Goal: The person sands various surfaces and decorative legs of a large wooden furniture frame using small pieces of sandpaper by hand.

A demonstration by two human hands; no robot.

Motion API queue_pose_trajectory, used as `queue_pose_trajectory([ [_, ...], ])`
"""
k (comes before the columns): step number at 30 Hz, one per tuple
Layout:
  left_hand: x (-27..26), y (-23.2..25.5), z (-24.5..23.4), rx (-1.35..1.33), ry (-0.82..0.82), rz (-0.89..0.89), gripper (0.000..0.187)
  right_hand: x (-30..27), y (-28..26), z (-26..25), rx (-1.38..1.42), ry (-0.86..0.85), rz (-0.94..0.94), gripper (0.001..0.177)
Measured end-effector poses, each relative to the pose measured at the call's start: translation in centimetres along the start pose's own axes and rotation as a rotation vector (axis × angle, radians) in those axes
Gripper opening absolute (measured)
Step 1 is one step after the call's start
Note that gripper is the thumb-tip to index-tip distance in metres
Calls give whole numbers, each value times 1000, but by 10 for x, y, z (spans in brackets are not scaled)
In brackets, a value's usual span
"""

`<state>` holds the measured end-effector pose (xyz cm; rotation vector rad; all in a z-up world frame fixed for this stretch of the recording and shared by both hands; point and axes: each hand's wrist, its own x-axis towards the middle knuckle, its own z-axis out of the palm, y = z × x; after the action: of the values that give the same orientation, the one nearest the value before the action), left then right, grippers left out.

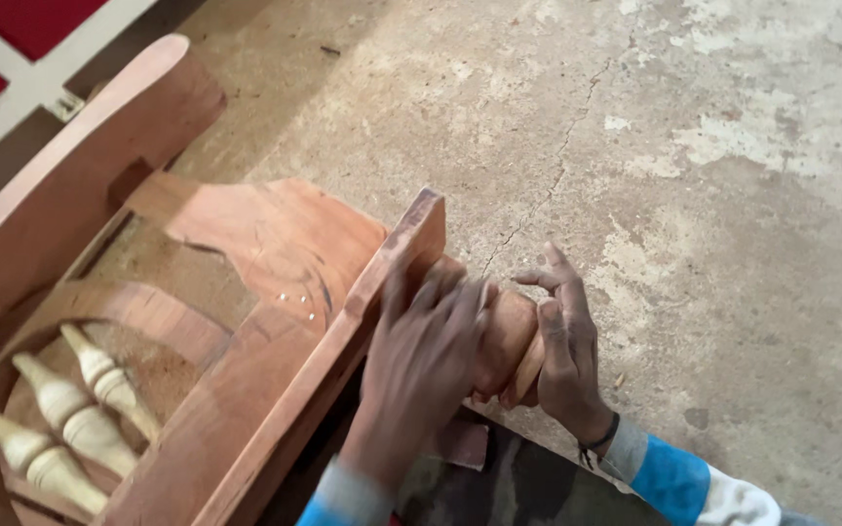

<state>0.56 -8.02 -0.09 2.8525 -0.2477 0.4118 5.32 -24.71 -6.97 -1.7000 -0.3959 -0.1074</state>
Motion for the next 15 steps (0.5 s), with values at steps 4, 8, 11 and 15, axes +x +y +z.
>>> queue_pose_trajectory([
  [4, 71, -14, 59, 131, -305, 37, 18, 2, 0, 3, 68, -12, 55, 75],
  [8, 126, -17, 94, 104, -689, -68, 15, 3, 2, 5, 120, 4, 36, 74],
  [11, 100, -15, 80, -3, -529, -71, 18, 3, 0, 2, 37, 8, 64, 72],
  [15, 52, 3, 33, 85, -480, -100, 30, 2, 0, 1, 73, 16, 31, 74],
])
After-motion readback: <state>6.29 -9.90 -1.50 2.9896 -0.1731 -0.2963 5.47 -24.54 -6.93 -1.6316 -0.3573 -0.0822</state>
